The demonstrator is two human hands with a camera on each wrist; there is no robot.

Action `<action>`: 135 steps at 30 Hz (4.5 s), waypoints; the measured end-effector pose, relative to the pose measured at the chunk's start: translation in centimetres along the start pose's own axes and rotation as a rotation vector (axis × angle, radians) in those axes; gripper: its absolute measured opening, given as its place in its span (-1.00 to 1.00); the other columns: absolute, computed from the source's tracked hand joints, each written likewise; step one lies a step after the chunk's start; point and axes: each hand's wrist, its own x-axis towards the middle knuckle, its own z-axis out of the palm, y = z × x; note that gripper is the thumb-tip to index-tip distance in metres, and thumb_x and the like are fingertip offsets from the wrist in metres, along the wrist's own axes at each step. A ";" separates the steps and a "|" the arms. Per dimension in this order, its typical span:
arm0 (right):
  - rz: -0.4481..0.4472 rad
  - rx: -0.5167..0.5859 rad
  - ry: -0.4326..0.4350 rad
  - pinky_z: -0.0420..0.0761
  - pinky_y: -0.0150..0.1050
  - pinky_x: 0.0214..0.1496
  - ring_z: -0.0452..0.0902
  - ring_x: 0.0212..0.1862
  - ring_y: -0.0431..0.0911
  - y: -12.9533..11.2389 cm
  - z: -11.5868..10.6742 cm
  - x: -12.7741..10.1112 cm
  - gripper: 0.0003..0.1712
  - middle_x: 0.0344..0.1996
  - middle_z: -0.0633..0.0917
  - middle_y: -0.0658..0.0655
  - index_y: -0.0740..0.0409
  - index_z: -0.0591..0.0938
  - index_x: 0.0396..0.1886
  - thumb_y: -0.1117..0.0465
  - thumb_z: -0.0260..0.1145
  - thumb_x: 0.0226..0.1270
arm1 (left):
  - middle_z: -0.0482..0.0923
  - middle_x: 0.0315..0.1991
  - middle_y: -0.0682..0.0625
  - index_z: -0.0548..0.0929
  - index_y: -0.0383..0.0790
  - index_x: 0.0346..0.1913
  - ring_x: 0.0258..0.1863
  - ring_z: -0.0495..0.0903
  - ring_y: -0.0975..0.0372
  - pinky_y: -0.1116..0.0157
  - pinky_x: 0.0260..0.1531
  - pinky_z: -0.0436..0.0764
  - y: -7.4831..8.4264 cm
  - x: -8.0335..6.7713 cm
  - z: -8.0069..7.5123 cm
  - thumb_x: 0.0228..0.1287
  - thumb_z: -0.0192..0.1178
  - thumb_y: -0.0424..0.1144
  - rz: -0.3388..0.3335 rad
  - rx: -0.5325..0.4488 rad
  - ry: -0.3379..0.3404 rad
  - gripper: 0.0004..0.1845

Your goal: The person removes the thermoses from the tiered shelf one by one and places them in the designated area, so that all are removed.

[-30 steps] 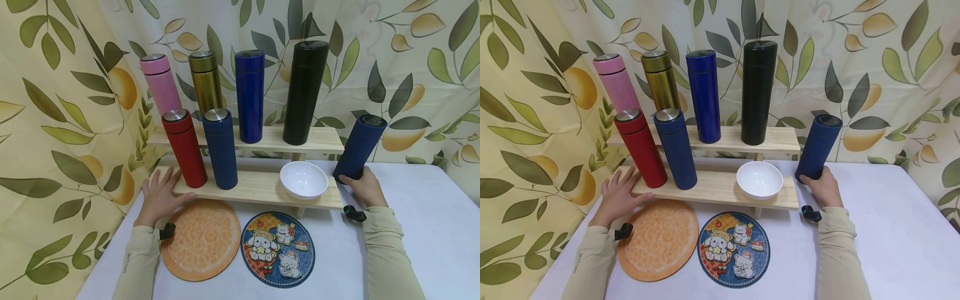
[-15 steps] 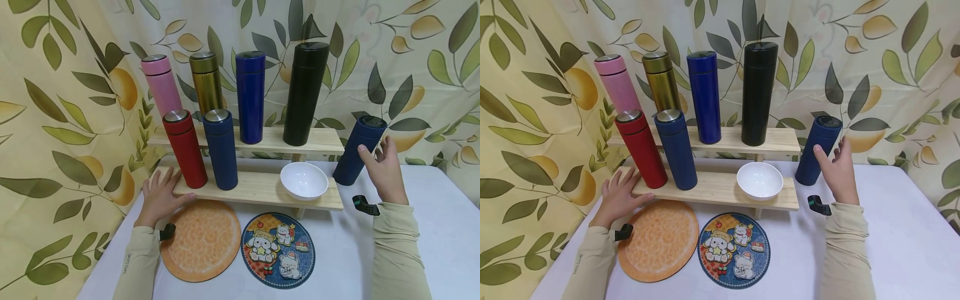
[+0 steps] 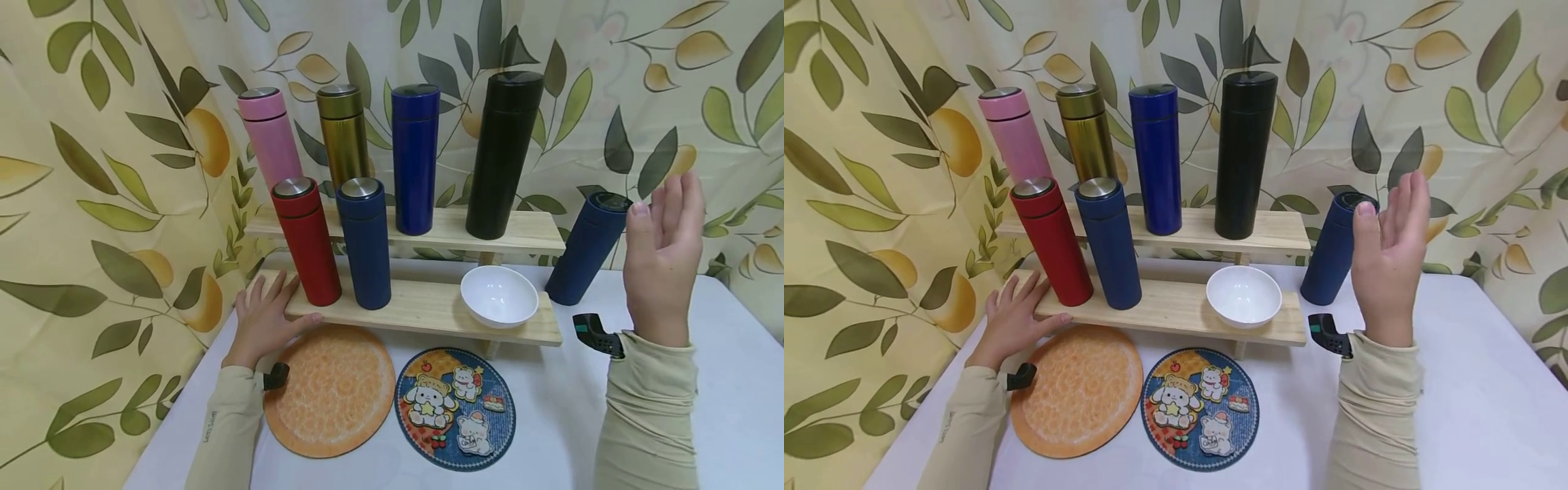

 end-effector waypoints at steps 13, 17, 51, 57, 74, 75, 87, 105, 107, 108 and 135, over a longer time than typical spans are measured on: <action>-0.100 0.390 -0.137 0.12 -0.20 0.63 0.10 0.68 0.11 -3.1 5.3 -2.6 -0.16 0.70 0.18 0.21 0.21 0.13 0.72 0.27 0.23 0.56 | 0.08 0.70 -0.25 0.31 -0.16 0.68 0.64 -0.18 -0.38 -0.47 0.41 -0.27 -0.4 0.0 0.2 0.30 0.26 0.48 0.005 0.023 0.007 0.09; -0.080 0.589 -0.227 0.16 -0.12 0.63 0.08 0.67 0.19 -3.7 6.8 -3.6 -0.17 0.70 0.16 0.24 0.20 0.15 0.72 0.24 0.25 0.59 | 0.09 0.70 -0.25 0.31 -0.14 0.68 0.64 -0.17 -0.38 -0.47 0.41 -0.25 -0.2 0.0 0.2 0.31 0.26 0.48 0.008 0.027 0.015 0.08; 0.209 0.253 -0.795 -0.05 0.09 0.67 -0.17 0.71 -0.19 -0.8 19.0 -7.3 0.04 0.76 -0.05 -0.06 -0.06 -0.16 0.81 0.07 0.27 0.63 | 0.12 0.68 -0.24 0.35 -0.08 0.67 0.64 -0.14 -0.36 -0.47 0.42 -0.23 0.0 0.0 0.4 0.29 0.28 0.46 0.024 0.019 0.049 0.04; 0.320 0.298 -0.813 0.01 0.04 0.67 -0.13 0.71 -0.11 0.8 20.0 -8.2 0.08 0.75 -0.05 -0.04 -0.06 -0.17 0.81 0.12 0.31 0.59 | 0.13 0.68 -0.25 0.36 -0.09 0.66 0.64 -0.14 -0.38 -0.48 0.42 -0.21 0.1 0.0 0.6 0.30 0.27 0.47 0.023 0.022 0.044 0.04; 0.443 0.157 -0.761 0.30 0.31 0.49 0.23 0.52 0.23 4.2 22.2 -9.2 0.10 0.59 0.27 0.20 -0.04 0.09 0.75 0.17 0.50 0.36 | 0.14 0.67 -0.28 0.37 -0.10 0.66 0.62 -0.12 -0.40 -0.48 0.41 -0.21 0.2 -0.3 0.4 0.29 0.28 0.46 0.023 0.024 0.047 0.04; 0.434 0.143 -0.758 0.31 0.29 0.49 0.26 0.51 0.22 4.4 22.3 -9.3 0.11 0.58 0.28 0.21 -0.02 0.10 0.75 0.19 0.51 0.35 | 0.14 0.67 -0.28 0.37 -0.10 0.66 0.62 -0.12 -0.40 -0.48 0.41 -0.22 0.2 -0.3 0.4 0.29 0.28 0.46 0.023 0.022 0.046 0.04; 0.404 0.129 -0.700 0.40 0.21 0.44 0.48 0.36 0.20 5.5 23.6 -9.3 0.07 0.40 0.50 0.29 0.10 0.20 0.66 0.29 0.55 0.24 | 0.13 0.67 -0.27 0.38 -0.10 0.65 0.63 -0.13 -0.39 -0.48 0.42 -0.24 0.2 -0.3 0.6 0.29 0.27 0.47 0.026 0.016 0.049 0.03; 0.273 0.052 -0.713 0.51 0.17 0.32 0.60 0.20 0.16 4.3 23.9 -9.2 -0.04 0.22 0.62 0.28 0.15 0.29 0.55 0.22 0.56 0.20 | 0.15 0.67 -0.27 0.39 -0.10 0.65 0.62 -0.11 -0.39 -0.49 0.41 -0.19 0.3 -0.3 0.8 0.30 0.27 0.46 0.024 0.020 0.062 0.02; 0.267 0.052 -0.708 0.54 0.16 0.29 0.61 0.18 0.14 3.9 23.8 -9.0 -0.05 0.20 0.63 0.26 0.13 0.31 0.54 0.21 0.56 0.21 | 0.14 0.67 -0.27 0.39 -0.09 0.65 0.62 -0.11 -0.38 -0.48 0.41 -0.18 0.2 -0.3 0.8 0.30 0.27 0.46 0.024 0.024 0.062 0.02; 0.267 0.061 -0.705 0.54 0.16 0.29 0.61 0.18 0.14 3.7 23.8 -9.0 -0.06 0.20 0.63 0.26 0.12 0.31 0.54 0.21 0.56 0.21 | 0.14 0.67 -0.27 0.39 -0.09 0.65 0.62 -0.11 -0.38 -0.49 0.41 -0.18 0.2 -0.3 0.7 0.30 0.27 0.46 0.024 0.025 0.061 0.02; 0.224 0.052 -0.589 0.44 0.36 0.36 0.48 0.37 0.20 -3.5 16.8 -4.4 0.04 0.44 0.47 0.19 0.00 0.17 0.65 0.14 0.52 0.28 | 0.16 0.66 -0.30 0.37 -0.10 0.65 0.62 -0.12 -0.40 -0.50 0.40 -0.21 -0.1 -1.1 0.6 0.31 0.28 0.45 0.036 -0.010 0.071 0.02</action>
